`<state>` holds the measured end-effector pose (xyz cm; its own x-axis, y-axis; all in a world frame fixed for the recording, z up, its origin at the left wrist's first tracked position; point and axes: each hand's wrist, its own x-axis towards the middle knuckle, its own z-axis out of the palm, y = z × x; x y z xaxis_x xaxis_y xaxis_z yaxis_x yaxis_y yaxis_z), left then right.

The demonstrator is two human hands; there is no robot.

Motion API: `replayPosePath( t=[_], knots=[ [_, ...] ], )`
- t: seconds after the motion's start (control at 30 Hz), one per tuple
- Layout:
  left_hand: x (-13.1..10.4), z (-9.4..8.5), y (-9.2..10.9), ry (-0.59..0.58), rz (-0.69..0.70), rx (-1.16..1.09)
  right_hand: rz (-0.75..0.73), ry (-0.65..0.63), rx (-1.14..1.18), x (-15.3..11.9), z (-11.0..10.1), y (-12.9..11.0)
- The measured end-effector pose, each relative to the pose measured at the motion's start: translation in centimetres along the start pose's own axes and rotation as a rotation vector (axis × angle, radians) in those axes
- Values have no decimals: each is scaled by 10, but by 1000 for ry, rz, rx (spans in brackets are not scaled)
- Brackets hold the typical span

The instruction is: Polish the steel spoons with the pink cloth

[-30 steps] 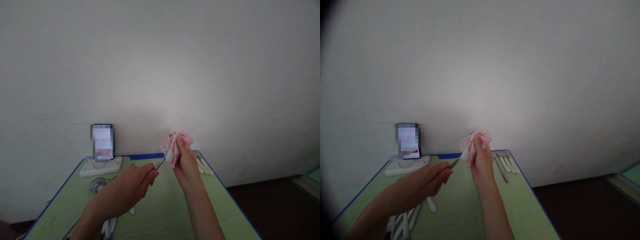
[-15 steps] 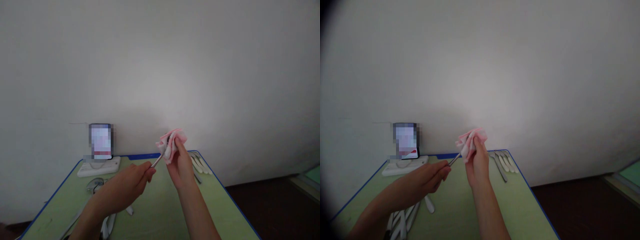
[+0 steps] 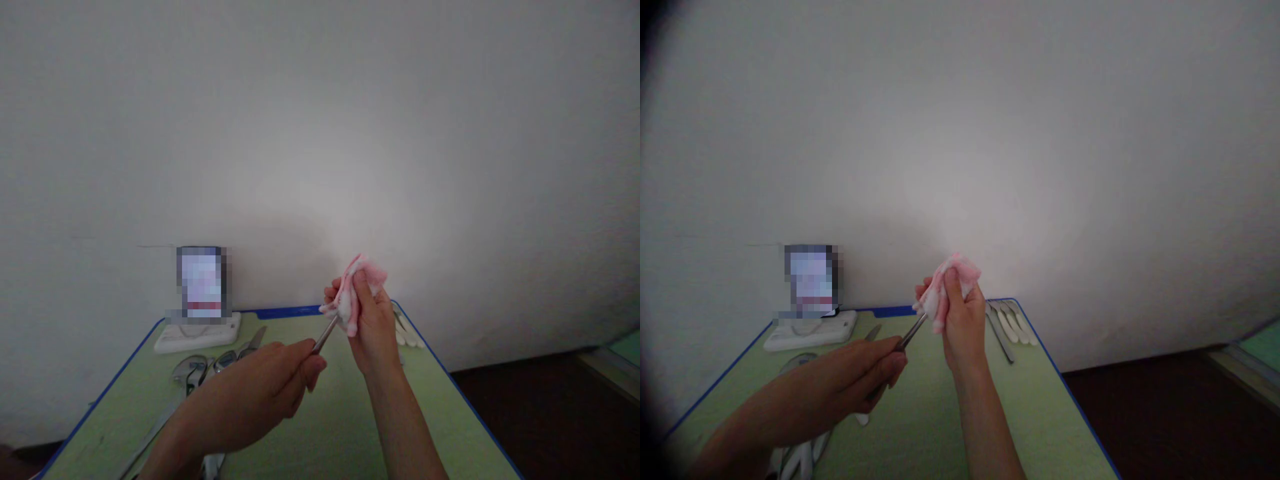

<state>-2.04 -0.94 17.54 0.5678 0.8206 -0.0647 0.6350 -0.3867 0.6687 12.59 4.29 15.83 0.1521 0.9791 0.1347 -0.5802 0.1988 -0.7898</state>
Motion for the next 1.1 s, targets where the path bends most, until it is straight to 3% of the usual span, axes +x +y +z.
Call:
replayPosePath(
  t=[0.1,0.37,0.67,0.8,0.9,1.1],
  knots=[
    [1,-3,-1,-41,-27,5,16,-16,5,1,0,0],
    [-7,-12,-11,-145,-38,32,-44,154,157,5,0,-1],
    [10,4,-22,12,-103,235,11,144,191,-6,12,15],
    [16,8,-21,65,-96,250,113,55,144,-11,15,28],
    [18,6,-18,110,-94,218,180,-12,117,-11,14,33],
    [13,-2,-17,106,24,55,134,12,133,-5,8,24]
  ],
)
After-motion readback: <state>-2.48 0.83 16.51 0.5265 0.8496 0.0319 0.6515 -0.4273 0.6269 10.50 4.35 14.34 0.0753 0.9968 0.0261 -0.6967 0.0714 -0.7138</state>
